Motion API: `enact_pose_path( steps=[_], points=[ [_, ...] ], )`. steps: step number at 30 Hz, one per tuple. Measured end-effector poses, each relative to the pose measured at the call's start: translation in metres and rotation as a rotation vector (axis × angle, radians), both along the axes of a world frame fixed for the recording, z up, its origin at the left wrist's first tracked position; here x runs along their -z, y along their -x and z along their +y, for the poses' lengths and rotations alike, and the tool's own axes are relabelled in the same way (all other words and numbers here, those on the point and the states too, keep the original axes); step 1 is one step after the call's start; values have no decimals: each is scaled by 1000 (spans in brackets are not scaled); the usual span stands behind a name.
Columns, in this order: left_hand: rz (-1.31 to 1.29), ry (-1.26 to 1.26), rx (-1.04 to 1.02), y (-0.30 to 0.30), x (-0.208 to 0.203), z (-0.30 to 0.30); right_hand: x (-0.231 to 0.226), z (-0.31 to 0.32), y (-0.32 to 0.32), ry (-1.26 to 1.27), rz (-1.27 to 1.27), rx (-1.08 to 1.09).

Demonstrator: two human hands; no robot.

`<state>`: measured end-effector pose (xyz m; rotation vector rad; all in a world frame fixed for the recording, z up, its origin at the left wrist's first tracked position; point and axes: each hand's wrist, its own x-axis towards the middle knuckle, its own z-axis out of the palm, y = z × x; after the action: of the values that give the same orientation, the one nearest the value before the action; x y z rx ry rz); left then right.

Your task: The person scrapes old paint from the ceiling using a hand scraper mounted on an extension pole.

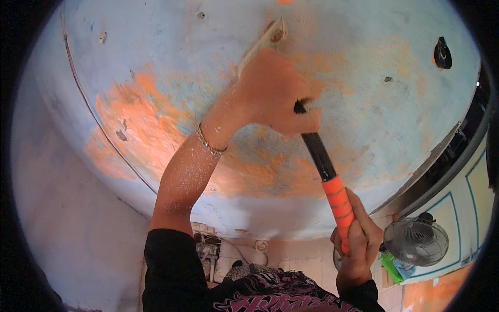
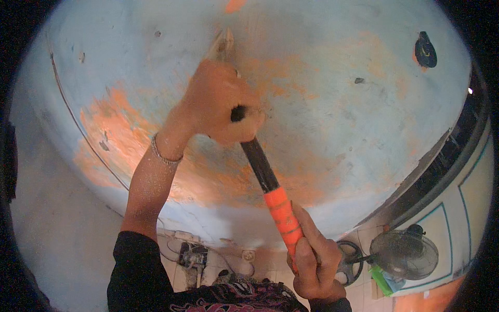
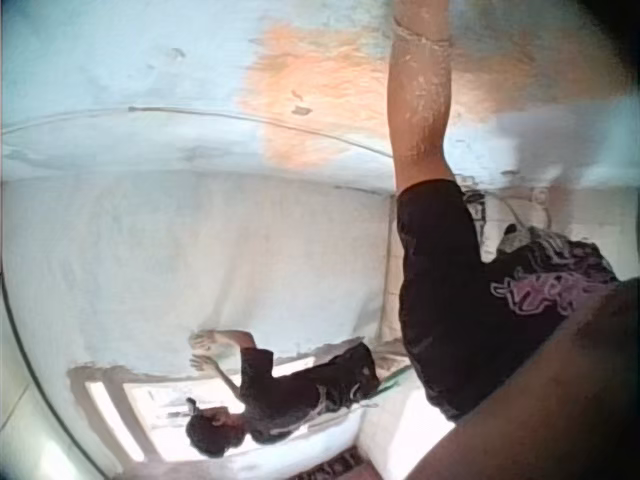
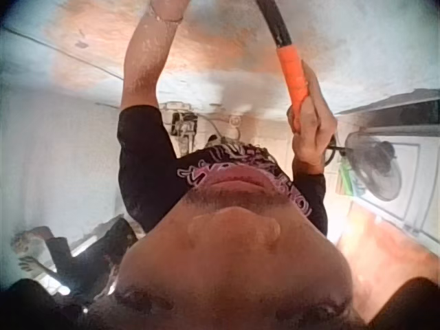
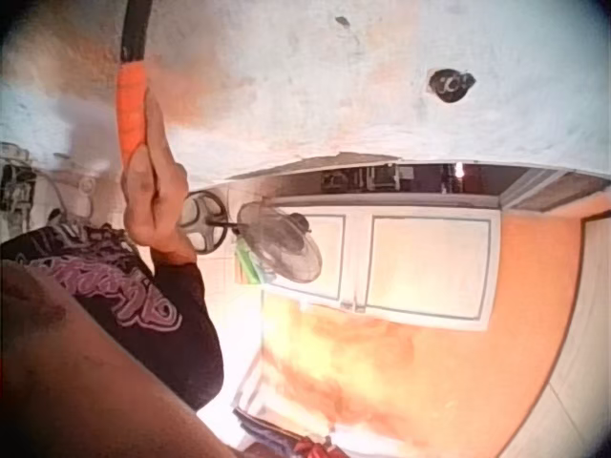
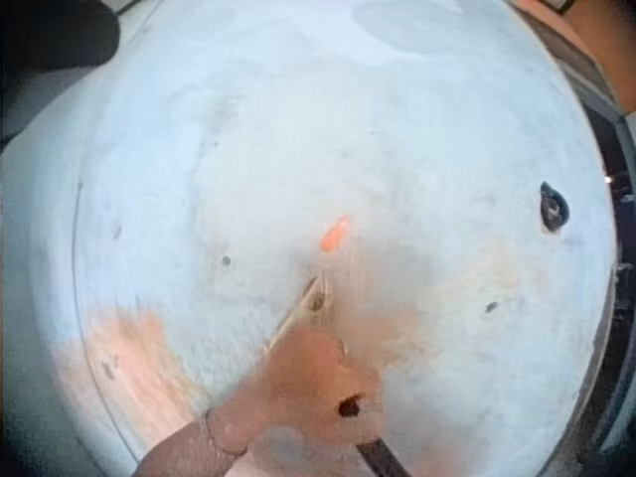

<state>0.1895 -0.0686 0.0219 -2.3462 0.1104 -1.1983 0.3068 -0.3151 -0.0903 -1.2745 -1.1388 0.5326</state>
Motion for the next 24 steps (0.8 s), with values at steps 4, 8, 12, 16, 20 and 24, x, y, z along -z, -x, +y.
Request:
enact_pose_path(
  steps=[4, 8, 12, 16, 20, 24],
  points=[
    [2, 22, -44, 15, -21, -8, -9, 8, 2, -41, -38, -34],
    [72, 43, 7, 4, 1, -6, 3, -8, -2, 6, -8, -70],
    [67, 46, -67, 18, -15, -6, 5, 14, 0, -67, -65, -132],
    [91, -5, 23, 14, 10, -6, 8, -12, -4, 23, -91, -133],
    [45, 105, 69, 9, 38, -7, 19, -12, 12, 60, -23, 34],
    [22, 107, 49, 13, 25, -11, 19, -11, -2, 47, -70, -75]
  ],
)
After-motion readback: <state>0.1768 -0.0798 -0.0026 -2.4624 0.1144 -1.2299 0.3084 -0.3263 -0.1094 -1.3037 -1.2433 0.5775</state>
